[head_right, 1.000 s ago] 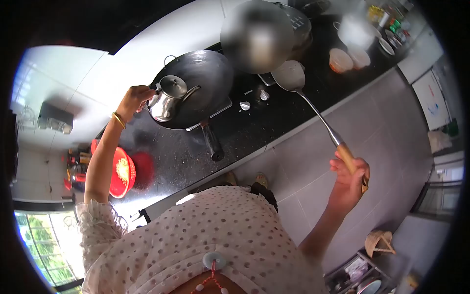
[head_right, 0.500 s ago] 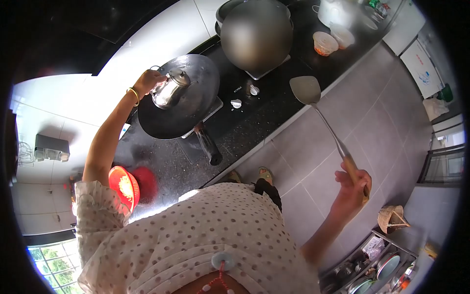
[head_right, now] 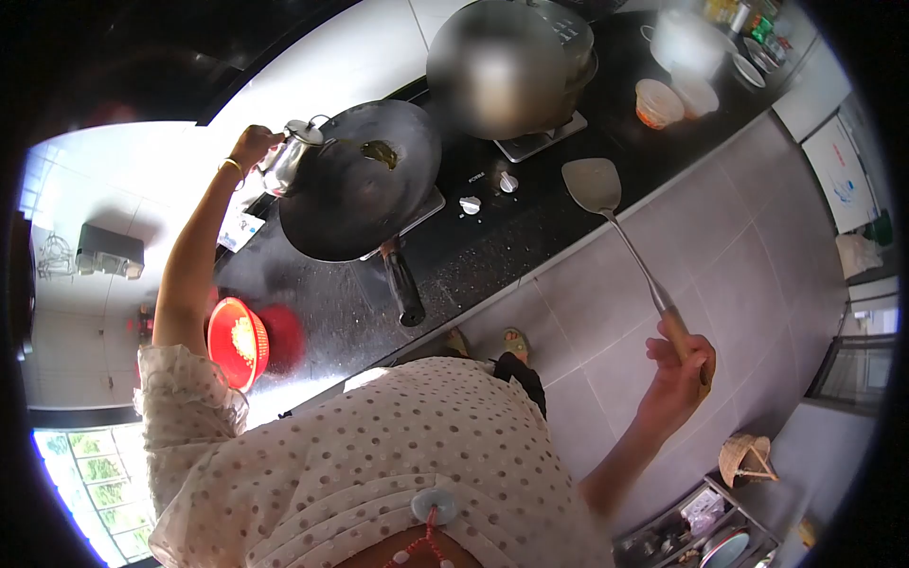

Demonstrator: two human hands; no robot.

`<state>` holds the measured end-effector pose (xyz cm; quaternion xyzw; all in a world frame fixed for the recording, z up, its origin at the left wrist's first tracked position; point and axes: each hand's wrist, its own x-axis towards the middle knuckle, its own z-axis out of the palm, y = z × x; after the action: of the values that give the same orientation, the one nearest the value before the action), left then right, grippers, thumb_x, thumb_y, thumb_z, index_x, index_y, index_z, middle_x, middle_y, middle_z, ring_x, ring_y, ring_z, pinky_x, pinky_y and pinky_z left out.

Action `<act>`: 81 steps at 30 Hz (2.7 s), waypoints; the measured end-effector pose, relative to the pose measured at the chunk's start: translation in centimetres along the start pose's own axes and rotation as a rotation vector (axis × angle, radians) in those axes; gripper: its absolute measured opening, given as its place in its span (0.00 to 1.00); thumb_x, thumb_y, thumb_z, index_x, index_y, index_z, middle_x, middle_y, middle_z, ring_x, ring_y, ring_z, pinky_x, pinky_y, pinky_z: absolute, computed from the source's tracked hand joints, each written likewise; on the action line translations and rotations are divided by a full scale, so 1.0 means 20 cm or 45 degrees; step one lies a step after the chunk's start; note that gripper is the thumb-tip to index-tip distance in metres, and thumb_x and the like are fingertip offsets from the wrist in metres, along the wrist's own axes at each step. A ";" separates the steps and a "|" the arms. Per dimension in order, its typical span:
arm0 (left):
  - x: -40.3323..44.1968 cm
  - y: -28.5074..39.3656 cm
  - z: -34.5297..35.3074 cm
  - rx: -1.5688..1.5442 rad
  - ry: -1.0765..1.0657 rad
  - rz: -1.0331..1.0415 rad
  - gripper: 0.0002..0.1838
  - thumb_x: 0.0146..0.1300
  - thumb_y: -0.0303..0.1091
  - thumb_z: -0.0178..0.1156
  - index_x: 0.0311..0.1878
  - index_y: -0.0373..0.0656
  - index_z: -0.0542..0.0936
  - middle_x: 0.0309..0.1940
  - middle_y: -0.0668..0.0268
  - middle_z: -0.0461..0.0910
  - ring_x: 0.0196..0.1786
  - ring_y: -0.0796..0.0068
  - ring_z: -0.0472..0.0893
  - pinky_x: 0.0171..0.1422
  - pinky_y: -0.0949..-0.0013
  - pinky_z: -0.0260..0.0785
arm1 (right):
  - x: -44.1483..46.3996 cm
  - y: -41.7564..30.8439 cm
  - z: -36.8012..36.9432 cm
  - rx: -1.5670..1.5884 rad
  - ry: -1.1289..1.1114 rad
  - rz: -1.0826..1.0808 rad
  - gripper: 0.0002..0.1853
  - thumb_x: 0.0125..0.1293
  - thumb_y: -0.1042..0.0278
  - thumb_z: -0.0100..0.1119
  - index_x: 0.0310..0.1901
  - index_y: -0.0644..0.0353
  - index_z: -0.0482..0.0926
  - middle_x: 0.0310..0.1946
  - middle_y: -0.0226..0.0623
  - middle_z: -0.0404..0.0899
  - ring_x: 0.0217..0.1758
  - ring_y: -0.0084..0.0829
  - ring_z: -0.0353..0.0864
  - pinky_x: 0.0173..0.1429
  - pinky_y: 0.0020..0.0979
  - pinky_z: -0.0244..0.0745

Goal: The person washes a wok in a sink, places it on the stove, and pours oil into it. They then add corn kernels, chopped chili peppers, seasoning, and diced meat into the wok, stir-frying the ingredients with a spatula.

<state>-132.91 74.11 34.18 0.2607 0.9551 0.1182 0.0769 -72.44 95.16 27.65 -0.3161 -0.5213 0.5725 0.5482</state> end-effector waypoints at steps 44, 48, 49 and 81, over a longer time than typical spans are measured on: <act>-0.23 0.73 -0.07 0.146 -0.050 0.005 0.19 0.55 0.46 0.58 0.23 0.37 0.80 0.20 0.62 0.79 0.25 0.68 0.77 0.37 0.67 0.70 | 0.47 0.09 -0.35 0.022 -0.203 0.111 0.20 0.67 0.48 0.49 0.40 0.60 0.70 0.37 0.51 0.79 0.29 0.31 0.81 0.36 0.26 0.76; -0.09 0.52 -0.06 0.054 -0.005 0.073 0.18 0.57 0.45 0.58 0.23 0.38 0.77 0.08 0.66 0.65 0.09 0.74 0.67 0.13 0.69 0.60 | 0.49 0.10 -0.34 0.010 -0.205 0.096 0.20 0.67 0.48 0.49 0.40 0.60 0.71 0.37 0.50 0.79 0.28 0.30 0.81 0.36 0.25 0.76; -0.08 0.47 -0.07 0.053 -0.001 0.066 0.18 0.57 0.45 0.58 0.23 0.38 0.77 0.08 0.66 0.65 0.09 0.74 0.67 0.13 0.69 0.60 | 0.50 0.10 -0.33 0.012 -0.213 0.096 0.20 0.67 0.48 0.49 0.40 0.60 0.71 0.37 0.50 0.79 0.28 0.30 0.81 0.36 0.25 0.76; -1.22 0.04 -0.15 -0.410 0.106 -0.572 0.15 0.53 0.42 0.60 0.21 0.39 0.78 0.09 0.73 0.64 0.12 0.84 0.60 0.15 0.73 0.50 | 0.60 0.16 0.07 0.156 -0.756 0.276 0.18 0.66 0.50 0.48 0.41 0.61 0.70 0.37 0.52 0.78 0.29 0.33 0.79 0.37 0.28 0.74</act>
<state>-112.30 61.68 39.42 0.0219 0.9601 0.2591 0.1024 -77.20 106.78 27.46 -0.1554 -0.5864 0.7251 0.3258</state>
